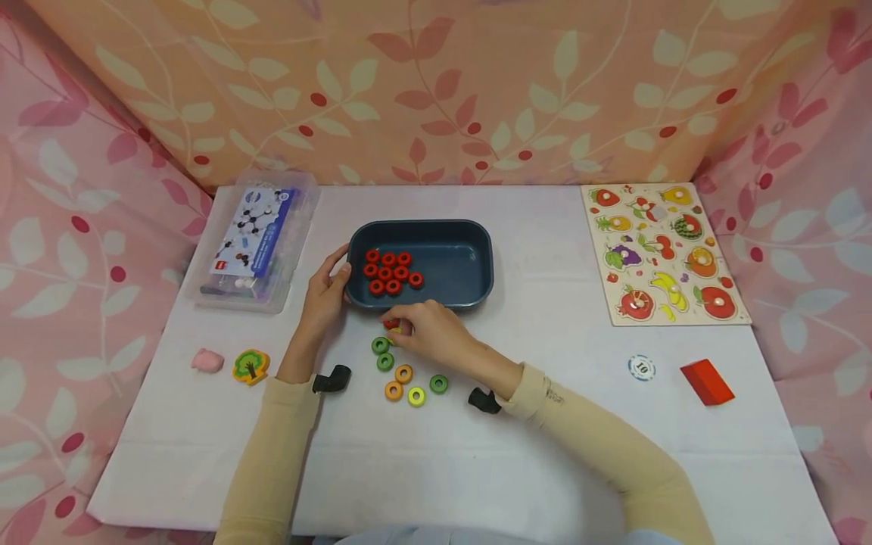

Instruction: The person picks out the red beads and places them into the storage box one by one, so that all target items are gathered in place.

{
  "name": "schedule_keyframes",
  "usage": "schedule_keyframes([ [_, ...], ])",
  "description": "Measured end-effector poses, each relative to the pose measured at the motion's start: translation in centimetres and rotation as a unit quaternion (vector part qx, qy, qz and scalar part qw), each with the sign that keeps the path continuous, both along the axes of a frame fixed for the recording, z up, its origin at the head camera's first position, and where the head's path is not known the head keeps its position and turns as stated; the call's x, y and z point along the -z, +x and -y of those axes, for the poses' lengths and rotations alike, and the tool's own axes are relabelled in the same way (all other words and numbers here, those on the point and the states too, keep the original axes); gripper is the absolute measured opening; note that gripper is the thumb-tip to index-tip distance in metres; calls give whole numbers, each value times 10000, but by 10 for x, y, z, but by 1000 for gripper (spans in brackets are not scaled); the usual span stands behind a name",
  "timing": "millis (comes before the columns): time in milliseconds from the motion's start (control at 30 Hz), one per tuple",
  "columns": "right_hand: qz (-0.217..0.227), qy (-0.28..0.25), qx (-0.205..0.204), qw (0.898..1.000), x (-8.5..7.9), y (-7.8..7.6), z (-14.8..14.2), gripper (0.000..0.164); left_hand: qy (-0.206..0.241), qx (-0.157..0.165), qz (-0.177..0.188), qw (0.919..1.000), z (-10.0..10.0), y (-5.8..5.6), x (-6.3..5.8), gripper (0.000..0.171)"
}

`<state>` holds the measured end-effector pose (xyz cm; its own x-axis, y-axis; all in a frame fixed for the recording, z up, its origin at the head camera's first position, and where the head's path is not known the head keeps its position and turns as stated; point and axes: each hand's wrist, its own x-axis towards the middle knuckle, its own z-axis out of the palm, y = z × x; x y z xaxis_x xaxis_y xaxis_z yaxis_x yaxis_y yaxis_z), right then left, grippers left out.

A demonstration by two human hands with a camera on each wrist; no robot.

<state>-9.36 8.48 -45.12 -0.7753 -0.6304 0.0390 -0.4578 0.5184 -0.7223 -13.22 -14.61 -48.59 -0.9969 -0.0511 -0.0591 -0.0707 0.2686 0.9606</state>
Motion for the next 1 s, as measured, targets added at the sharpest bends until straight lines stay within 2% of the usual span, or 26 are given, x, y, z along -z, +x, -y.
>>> schedule_keyframes([
  [67, 253, 99, 38, 9996, 8, 2, 2, 31, -2, -46, -47, 10000, 2, -3, 10, 43],
  [233, 496, 523, 196, 9972, 23, 5, 2, 41, -5, -67, -148, 9999, 2, -3, 12, 41],
  [367, 463, 668, 273, 9963, 26, 4, -2, 39, -30, -76, -134, 9999, 1, -3, 12, 42],
  [500, 398, 674, 287, 9965, 26, 1, -5, 36, -31, -128, -110, 9999, 1, -3, 11, 42],
  [800, 481, 1094, 216, 9926, 27, 1, -15, 27, -41, -126, -64, 9999, 1, -2, 8, 41],
  [1000, 537, 921, 125, 9942, 10, 1, -17, 21, -99, -88, -76, 9999, 2, -2, 8, 41],
])
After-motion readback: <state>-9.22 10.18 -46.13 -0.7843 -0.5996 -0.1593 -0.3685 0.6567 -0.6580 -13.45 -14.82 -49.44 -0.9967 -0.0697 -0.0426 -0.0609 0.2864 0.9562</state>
